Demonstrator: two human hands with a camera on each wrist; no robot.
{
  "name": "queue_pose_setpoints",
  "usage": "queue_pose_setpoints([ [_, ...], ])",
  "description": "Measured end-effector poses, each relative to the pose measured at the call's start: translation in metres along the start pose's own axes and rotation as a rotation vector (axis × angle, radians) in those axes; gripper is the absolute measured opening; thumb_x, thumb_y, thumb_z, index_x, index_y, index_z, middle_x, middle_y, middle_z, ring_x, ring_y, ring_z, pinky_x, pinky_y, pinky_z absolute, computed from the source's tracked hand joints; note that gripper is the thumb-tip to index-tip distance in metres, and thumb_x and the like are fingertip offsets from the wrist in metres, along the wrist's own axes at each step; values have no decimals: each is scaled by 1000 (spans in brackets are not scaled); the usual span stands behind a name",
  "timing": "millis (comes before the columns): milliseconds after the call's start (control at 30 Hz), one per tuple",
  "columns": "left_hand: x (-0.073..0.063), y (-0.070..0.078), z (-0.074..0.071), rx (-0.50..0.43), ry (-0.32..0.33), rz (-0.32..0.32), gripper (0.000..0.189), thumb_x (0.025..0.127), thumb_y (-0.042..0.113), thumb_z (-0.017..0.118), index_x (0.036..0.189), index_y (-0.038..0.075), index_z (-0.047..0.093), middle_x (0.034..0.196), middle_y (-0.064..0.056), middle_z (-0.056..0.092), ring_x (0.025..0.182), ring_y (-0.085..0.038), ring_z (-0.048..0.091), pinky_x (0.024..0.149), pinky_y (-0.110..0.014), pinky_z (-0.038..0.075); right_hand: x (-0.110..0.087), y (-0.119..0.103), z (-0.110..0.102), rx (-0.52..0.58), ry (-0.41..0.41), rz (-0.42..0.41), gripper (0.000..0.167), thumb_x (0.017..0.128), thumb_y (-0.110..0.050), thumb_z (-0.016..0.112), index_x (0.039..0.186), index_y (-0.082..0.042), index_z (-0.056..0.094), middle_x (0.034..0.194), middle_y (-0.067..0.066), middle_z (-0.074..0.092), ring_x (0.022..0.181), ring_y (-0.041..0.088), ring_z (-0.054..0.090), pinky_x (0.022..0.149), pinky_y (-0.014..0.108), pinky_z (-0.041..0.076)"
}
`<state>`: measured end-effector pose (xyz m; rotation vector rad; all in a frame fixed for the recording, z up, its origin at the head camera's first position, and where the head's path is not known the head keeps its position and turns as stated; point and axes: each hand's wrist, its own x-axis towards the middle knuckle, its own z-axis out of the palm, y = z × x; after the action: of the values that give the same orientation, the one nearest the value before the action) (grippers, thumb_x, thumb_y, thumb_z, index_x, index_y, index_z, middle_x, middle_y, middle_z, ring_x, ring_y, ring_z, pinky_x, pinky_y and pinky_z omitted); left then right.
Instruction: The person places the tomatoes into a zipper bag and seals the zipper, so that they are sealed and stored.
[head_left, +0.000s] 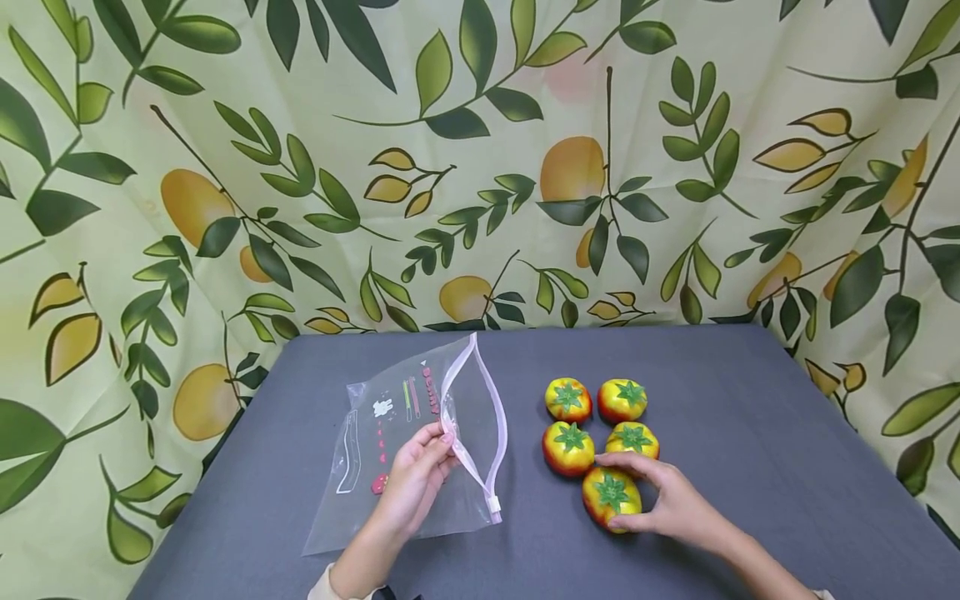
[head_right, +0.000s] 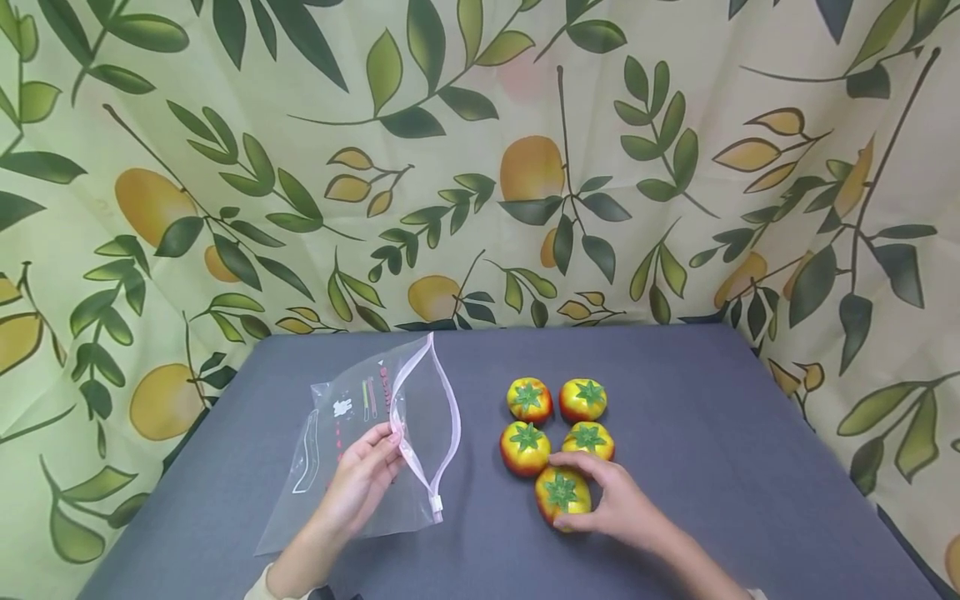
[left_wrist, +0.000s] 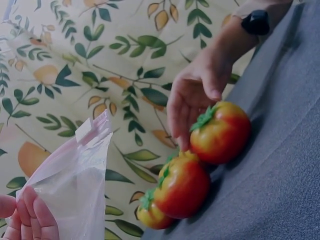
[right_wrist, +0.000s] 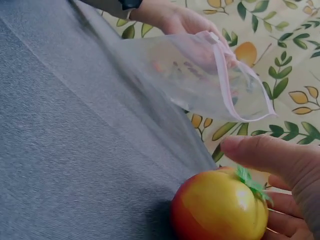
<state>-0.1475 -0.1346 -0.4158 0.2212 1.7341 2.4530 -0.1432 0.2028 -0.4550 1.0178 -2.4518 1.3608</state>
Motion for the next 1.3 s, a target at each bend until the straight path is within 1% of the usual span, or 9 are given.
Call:
queue_pose_setpoints([
  [133, -1, 0, -1, -3, -6, 4, 10, 98, 6, 46, 106, 7, 50, 89, 10, 56, 82, 0, 57, 78, -15, 51, -4, 3, 4, 39, -23, -10, 65, 67, -16, 87, 123, 1, 58, 119, 10, 65, 112, -11, 53, 92, 2, 42],
  [200, -1, 0, -1, -4, -10, 7, 10, 98, 6, 46, 106, 7, 51, 89, 10, 56, 82, 0, 57, 78, -15, 51, -6, 5, 6, 47, -24, -37, 67, 66, -15, 88, 123, 2, 57, 120, 10, 64, 114, -12, 51, 94, 1, 40],
  [300, -1, 0, -1, -4, -15, 8, 9, 98, 6, 46, 106, 8, 51, 89, 10, 56, 83, 0, 57, 79, -15, 51, -8, 7, 8, 50, -28, -68, 69, 65, -15, 88, 124, 3, 56, 121, 8, 64, 117, -11, 50, 97, -1, 35],
  [367, -1, 0, -1, 1, -11, 4, 9, 98, 6, 46, 105, 9, 51, 89, 10, 56, 83, 0, 56, 79, -15, 51, -10, 7, 9, 41, -36, -69, 71, 65, -16, 89, 125, 4, 55, 123, 6, 63, 117, -11, 49, 99, -1, 33],
  [500, 0, 1, 0, 5, 7, -11, 9, 98, 6, 46, 105, 9, 51, 88, 10, 56, 82, -1, 56, 78, -16, 51, -13, 9, 9, 20, -71, -17, 76, 65, -22, 89, 128, 1, 53, 126, 4, 61, 115, -11, 49, 98, 0, 33],
  [667, 0, 1, 0, 0, 14, -24, 10, 97, 6, 46, 105, 9, 51, 88, 10, 56, 82, -1, 57, 78, -16, 51, -15, 10, 8, -54, -100, 46, 81, 64, -30, 89, 132, -7, 51, 126, 5, 60, 113, -12, 48, 94, 3, 36],
  [800, 0, 1, 0, -5, 0, -18, 10, 98, 6, 46, 106, 7, 51, 88, 10, 56, 82, 0, 57, 79, -15, 51, -16, 11, 8, -98, -100, 49, 81, 63, -31, 89, 132, -9, 52, 125, 6, 61, 113, -13, 48, 94, 3, 36],
  [1000, -1, 2, 0, -6, -11, -5, 9, 97, 7, 47, 105, 8, 51, 88, 10, 57, 82, -1, 57, 79, -16, 51, -16, 12, 9, -112, -85, 23, 80, 63, -31, 89, 131, -9, 53, 125, 5, 62, 114, -13, 47, 95, 1, 34],
  [1300, -1, 1, -1, -9, -18, -2, 9, 98, 8, 47, 106, 9, 51, 89, 10, 57, 83, -1, 56, 79, -16, 51, -13, 10, 9, -67, -64, -29, 80, 62, -27, 90, 130, -6, 53, 124, 5, 62, 114, -12, 48, 97, -1, 31],
])
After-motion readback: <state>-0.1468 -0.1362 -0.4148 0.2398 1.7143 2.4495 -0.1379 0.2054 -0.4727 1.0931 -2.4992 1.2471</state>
